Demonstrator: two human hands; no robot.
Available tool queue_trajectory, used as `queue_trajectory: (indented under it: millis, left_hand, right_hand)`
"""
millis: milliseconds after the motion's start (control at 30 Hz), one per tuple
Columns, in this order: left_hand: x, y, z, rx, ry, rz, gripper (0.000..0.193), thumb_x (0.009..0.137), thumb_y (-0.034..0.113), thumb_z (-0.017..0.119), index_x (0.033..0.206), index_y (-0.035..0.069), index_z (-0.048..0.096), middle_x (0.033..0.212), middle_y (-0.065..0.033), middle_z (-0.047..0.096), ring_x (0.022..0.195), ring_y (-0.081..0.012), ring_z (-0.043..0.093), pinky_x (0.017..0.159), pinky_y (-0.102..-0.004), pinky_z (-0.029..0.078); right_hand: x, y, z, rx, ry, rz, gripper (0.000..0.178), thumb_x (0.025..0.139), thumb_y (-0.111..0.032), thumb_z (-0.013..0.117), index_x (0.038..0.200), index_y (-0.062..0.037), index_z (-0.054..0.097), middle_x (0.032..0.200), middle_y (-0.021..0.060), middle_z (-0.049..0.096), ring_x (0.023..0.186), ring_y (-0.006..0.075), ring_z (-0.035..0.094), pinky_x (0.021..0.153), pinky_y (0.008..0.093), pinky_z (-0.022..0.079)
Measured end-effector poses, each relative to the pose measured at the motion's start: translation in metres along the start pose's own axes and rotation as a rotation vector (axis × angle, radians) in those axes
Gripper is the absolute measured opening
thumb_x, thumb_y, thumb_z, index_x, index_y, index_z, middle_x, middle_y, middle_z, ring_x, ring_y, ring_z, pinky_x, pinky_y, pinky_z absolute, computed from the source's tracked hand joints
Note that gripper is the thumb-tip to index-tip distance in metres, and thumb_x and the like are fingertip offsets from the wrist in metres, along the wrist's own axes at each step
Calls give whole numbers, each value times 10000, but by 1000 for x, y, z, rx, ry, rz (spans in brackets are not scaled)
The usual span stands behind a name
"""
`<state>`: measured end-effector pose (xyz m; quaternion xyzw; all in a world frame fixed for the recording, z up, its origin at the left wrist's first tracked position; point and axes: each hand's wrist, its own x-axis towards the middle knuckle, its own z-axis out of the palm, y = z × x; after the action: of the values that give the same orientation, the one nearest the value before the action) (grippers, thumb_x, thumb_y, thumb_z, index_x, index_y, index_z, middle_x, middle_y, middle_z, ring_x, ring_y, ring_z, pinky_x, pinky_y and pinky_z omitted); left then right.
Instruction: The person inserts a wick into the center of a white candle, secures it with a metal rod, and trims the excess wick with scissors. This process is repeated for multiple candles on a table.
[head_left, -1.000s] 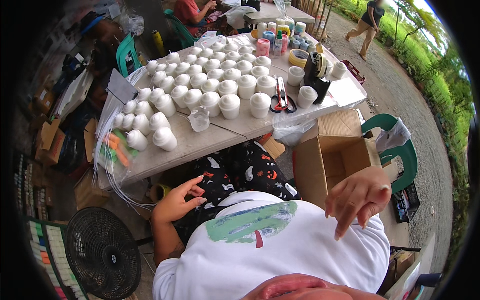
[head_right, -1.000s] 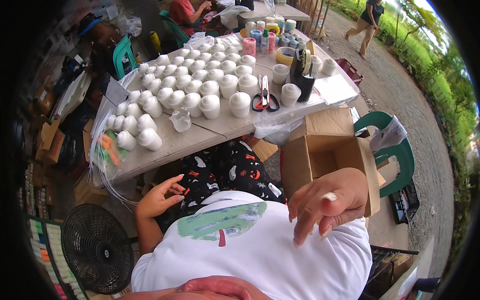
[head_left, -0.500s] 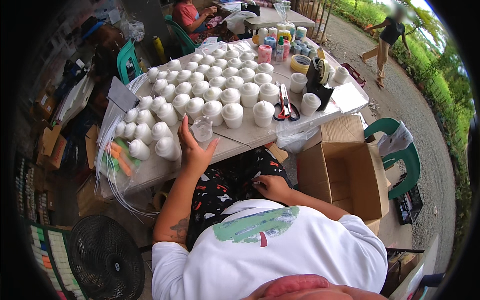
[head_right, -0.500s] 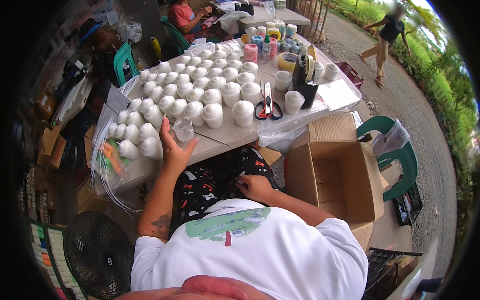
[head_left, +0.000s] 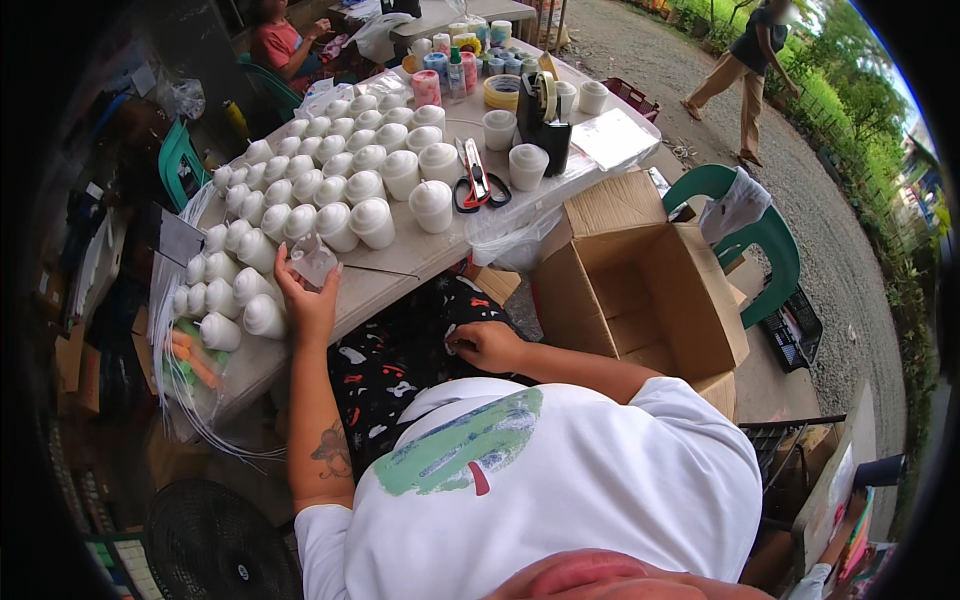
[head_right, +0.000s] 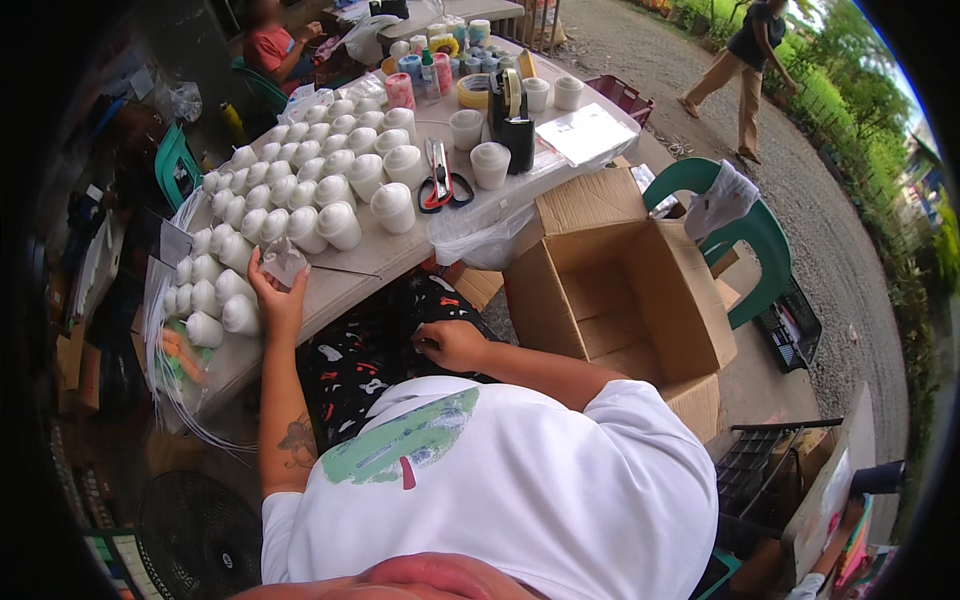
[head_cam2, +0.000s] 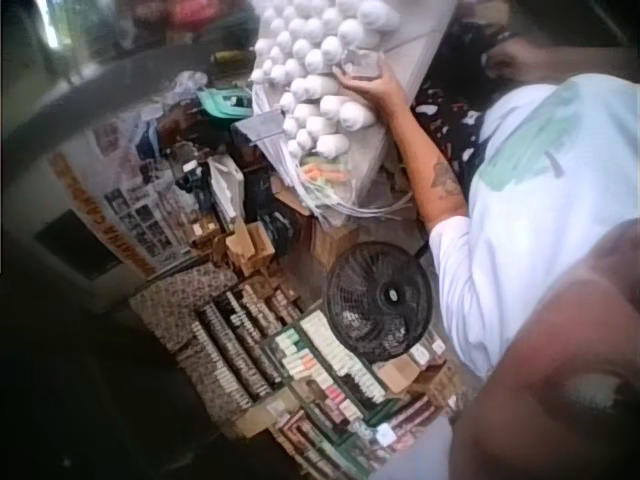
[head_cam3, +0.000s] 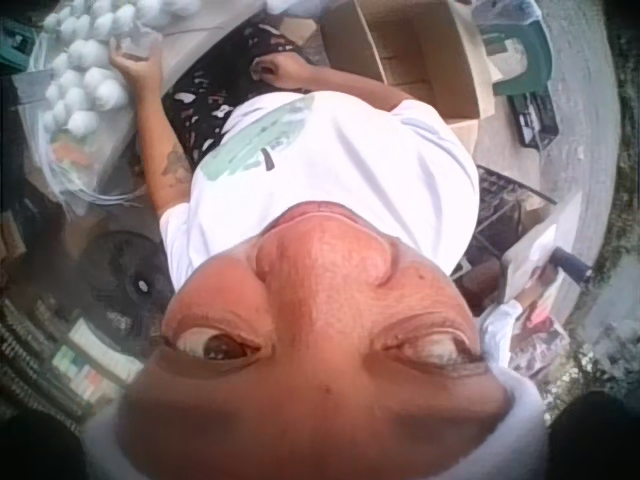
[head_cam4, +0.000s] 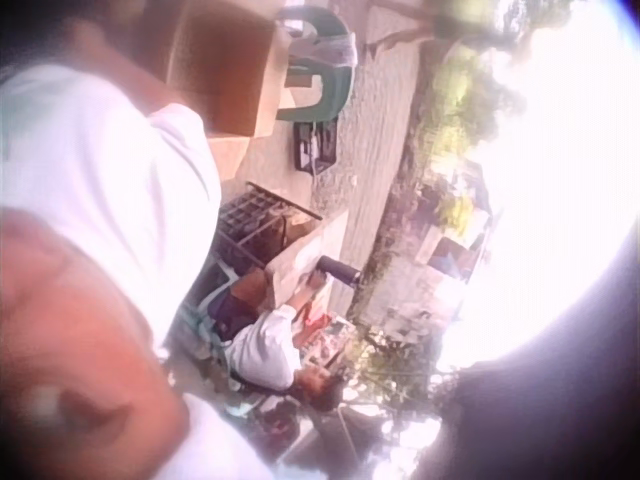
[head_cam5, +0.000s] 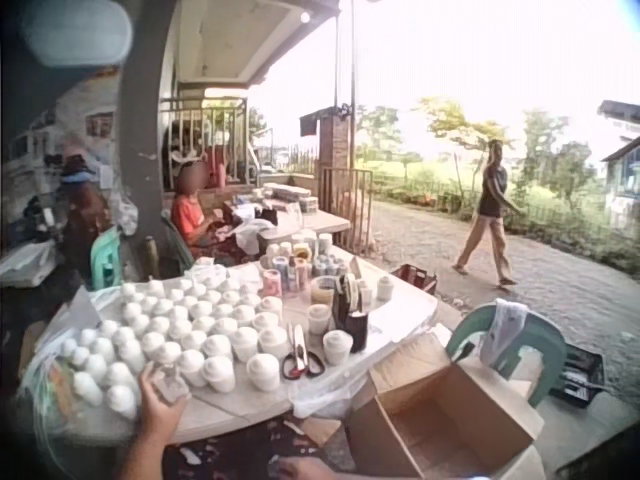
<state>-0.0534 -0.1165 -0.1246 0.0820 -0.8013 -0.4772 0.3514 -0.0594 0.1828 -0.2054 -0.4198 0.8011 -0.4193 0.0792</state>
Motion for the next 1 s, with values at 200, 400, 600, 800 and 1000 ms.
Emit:
queue_trajectory:
  millis: [200,400,600,800,1000]
  left_hand:
    - [0,-1,1,138,-15,113,917,725,16,766,1443,89,200,1293,-222,443,1131,-306,527,967,-405,442]
    - [1,3,1,-29,-32,-49,878,729,23,768,1433,78,245,1288,-202,468,1146,-276,516,976,-387,424]
    - [-24,36,3,-25,27,210,819,740,29,768,1407,12,294,1295,-172,454,1149,-267,514,973,-379,425]
    - [-10,39,-6,241,35,229,819,730,92,768,1398,-11,305,1249,-215,503,1127,-328,533,937,-393,434]
    - [-9,8,-13,327,-16,259,874,736,66,747,1428,0,216,1258,-284,462,1145,-395,515,984,-450,431]
  right_hand:
    - [0,4,1,-26,-18,51,176,827,-158,632,992,-108,665,904,104,680,838,291,660,732,372,529]
    - [12,-5,-14,36,-285,89,261,857,-215,645,1084,-86,655,921,129,677,822,266,665,732,356,519]
    - [71,-98,-101,246,-522,-79,335,880,-253,660,1139,-42,628,932,127,662,811,242,642,736,345,508]
    - [112,-123,-145,6,185,-302,283,850,-19,654,1126,-81,644,868,54,611,788,154,602,654,288,481]
    - [107,-121,-177,218,325,-177,250,890,-54,629,1139,-25,634,865,68,601,761,145,590,660,291,458]
